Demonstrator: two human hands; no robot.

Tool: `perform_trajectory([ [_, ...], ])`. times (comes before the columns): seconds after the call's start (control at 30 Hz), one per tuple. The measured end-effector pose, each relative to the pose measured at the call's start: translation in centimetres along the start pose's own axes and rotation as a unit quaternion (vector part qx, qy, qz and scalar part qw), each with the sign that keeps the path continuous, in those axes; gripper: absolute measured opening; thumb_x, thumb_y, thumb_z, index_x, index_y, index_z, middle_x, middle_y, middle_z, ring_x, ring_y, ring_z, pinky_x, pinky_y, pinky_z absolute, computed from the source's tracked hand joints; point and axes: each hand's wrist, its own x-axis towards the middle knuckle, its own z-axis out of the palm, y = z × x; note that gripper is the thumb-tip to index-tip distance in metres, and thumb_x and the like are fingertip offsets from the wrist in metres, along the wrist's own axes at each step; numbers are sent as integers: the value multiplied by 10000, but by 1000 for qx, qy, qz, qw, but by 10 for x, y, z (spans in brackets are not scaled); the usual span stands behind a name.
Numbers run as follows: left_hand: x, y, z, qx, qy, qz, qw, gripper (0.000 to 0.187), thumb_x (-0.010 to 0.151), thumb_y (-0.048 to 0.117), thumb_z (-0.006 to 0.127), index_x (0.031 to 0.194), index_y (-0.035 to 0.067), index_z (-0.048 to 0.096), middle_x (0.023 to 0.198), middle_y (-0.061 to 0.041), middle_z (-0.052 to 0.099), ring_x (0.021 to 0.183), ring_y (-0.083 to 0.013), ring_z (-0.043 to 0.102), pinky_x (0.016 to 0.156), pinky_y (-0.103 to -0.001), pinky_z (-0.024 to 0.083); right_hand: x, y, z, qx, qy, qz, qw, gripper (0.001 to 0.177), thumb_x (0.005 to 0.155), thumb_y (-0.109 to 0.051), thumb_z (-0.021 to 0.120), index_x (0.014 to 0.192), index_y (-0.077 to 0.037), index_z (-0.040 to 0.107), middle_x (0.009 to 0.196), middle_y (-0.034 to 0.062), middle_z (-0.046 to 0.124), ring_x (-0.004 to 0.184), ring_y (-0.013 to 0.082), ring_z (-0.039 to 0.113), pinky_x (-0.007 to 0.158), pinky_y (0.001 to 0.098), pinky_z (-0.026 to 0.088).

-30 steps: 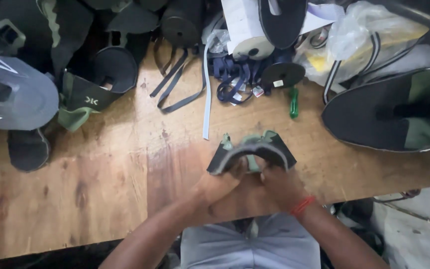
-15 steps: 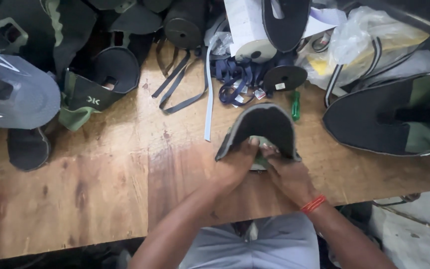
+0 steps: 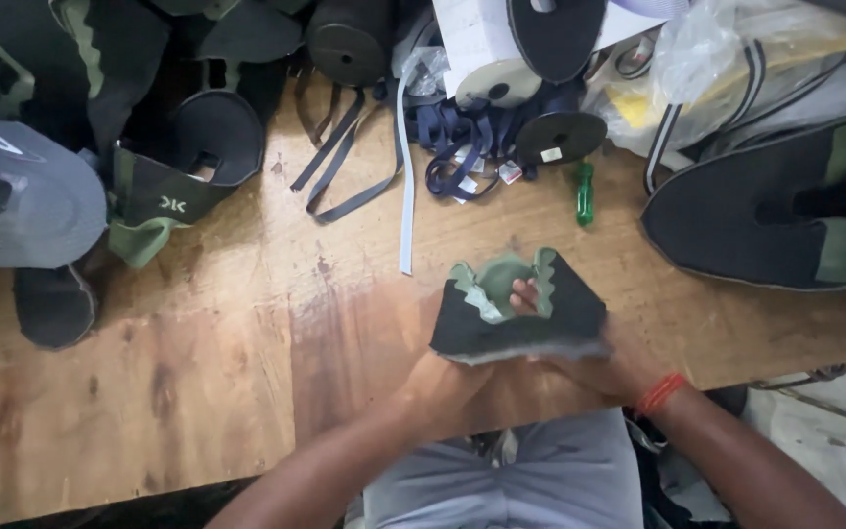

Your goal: The person sits at a wooden workbench covered with foam shoe uppers and picks up one upper at a time, turning and folding it to work the green inner liner into place inside the shell. They press and smooth the liner with their hands, then set the finished upper aside and reach for the next one.

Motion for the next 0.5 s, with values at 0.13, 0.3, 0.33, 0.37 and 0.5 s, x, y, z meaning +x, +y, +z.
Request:
perform_trajectory([
  [0.13,-1,11,20,116,-49,-26,992,524,792,124,587,1293,2,683,1309,-119,654,1296,-282,561,1117,-414,396,4,-15,10,-26,19,23,999,722,889,-338,638,1498,5,457,1602,144,406,1481,282,347,1178,444,289],
  [0.3,4,4,-25,-85,-391,-66,914,187,877,126,640,995,100,784,1053,-142,754,1051,-296,710,855,-418,567,-17,-4,40,-93,-105,185,973,731,841,-222,710,1495,-10,463,1510,186,489,1180,329,622,884,446,514],
  [0.33,3,3,-25,-81,-391,-64,914,187,877,126,640,995,100,784,1053,-142,754,1051,-296,710,855,-418,567,-9,-9,37,-93,-101,186,973,731,841,-222,710,1495,-10,463,1510,186,489,1180,329,622,884,446,514],
  [0.37,1,1,-25,-92,-342,-35,935,148,807,119,674,908,96,779,959,-146,750,969,-309,712,794,-419,560,0,-13,33,-47,-23,191,980,732,792,-248,723,1448,-3,509,1373,166,569,1130,354,647,896,457,525],
  [0.5,-9,-6,11,-68,-319,3,945,127,757,109,676,819,94,786,866,-136,743,907,-298,729,791,-401,562,41,-54,3,74,135,204,967,466,719,-317,780,1130,-119,685,1186,143,707,1079,367,685,908,449,537],
])
